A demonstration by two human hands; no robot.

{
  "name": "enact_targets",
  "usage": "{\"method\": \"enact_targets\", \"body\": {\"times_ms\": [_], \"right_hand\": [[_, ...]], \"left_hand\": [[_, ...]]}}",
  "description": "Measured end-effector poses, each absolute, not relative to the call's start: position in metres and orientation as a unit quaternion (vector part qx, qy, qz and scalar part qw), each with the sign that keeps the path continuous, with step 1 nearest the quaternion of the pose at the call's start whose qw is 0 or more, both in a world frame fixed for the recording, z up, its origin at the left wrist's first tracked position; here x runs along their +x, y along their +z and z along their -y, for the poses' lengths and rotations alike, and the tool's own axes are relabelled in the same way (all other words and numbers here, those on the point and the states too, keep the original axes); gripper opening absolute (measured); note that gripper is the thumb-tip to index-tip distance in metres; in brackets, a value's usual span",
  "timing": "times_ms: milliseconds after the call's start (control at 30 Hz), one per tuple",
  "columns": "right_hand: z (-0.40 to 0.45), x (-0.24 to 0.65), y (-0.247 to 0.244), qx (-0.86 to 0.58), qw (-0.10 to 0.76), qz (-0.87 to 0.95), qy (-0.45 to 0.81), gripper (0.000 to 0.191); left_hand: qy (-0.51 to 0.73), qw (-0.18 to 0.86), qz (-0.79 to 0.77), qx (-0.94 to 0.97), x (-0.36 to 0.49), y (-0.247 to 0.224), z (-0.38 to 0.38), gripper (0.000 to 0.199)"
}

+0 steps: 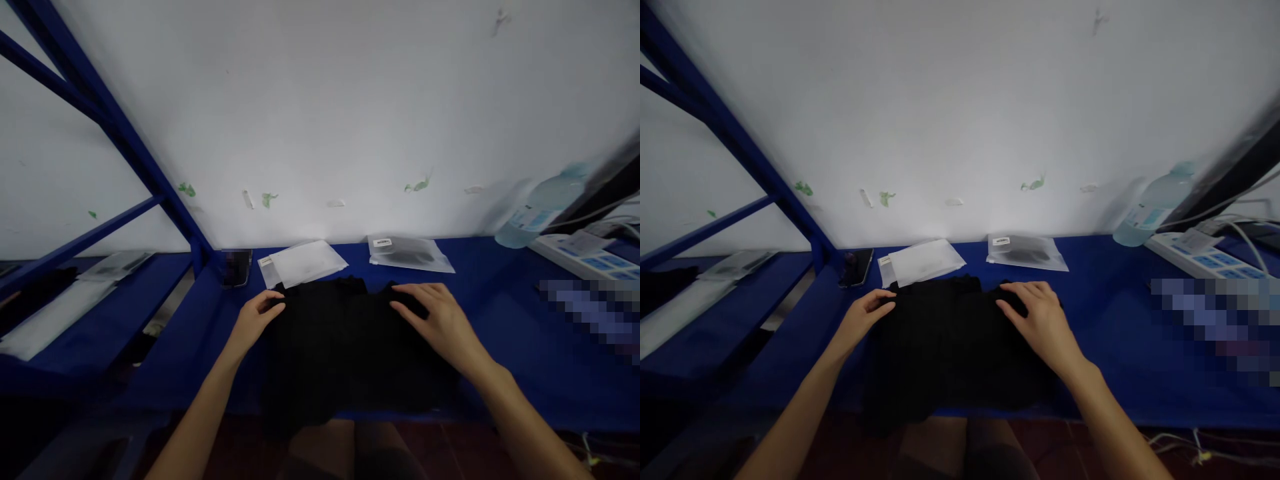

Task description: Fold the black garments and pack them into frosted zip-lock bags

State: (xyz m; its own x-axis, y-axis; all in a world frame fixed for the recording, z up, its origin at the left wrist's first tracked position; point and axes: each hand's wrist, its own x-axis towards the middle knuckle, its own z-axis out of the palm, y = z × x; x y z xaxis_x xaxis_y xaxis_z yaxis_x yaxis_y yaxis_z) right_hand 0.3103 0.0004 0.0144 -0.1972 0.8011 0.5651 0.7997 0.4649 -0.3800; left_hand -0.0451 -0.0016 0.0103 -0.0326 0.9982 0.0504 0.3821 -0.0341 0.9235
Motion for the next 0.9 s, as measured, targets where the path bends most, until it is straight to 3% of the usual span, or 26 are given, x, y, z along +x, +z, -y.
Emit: {"method": "enact_targets", "body": {"times_ms": [200, 367, 567, 700, 900], "right_hand": [[-0.018, 0.293, 0.009, -0.485, 0.317, 0.812, 0.076, 0.019], [-0.016, 0.297, 0.01, -0.478, 0.346, 0.801, 0.101, 0.016], [-0.007, 0.3, 0.016, -0.478, 0.375, 0.787, 0.106, 0.016], [0.016, 0.31, 0.024, -0.452, 0.367, 0.808, 0.096, 0.019], [0.06, 0.334, 0.017, -0.418, 0.278, 0.857, 0.119, 0.025]], "left_hand": [[0.442, 0.331, -0.564, 0.615, -0.048, 0.007, -0.001, 0.015], [0.431, 0.307, -0.574, 0.625, -0.055, -0.002, -0.001, 0.025], [0.397, 0.263, -0.579, 0.662, -0.055, 0.006, 0.005, 0.013], [0.377, 0.281, -0.533, 0.703, -0.059, 0.028, 0.033, 0.008], [0.257, 0.372, -0.451, 0.77, -0.067, 0.036, 0.09, 0.006]]}}
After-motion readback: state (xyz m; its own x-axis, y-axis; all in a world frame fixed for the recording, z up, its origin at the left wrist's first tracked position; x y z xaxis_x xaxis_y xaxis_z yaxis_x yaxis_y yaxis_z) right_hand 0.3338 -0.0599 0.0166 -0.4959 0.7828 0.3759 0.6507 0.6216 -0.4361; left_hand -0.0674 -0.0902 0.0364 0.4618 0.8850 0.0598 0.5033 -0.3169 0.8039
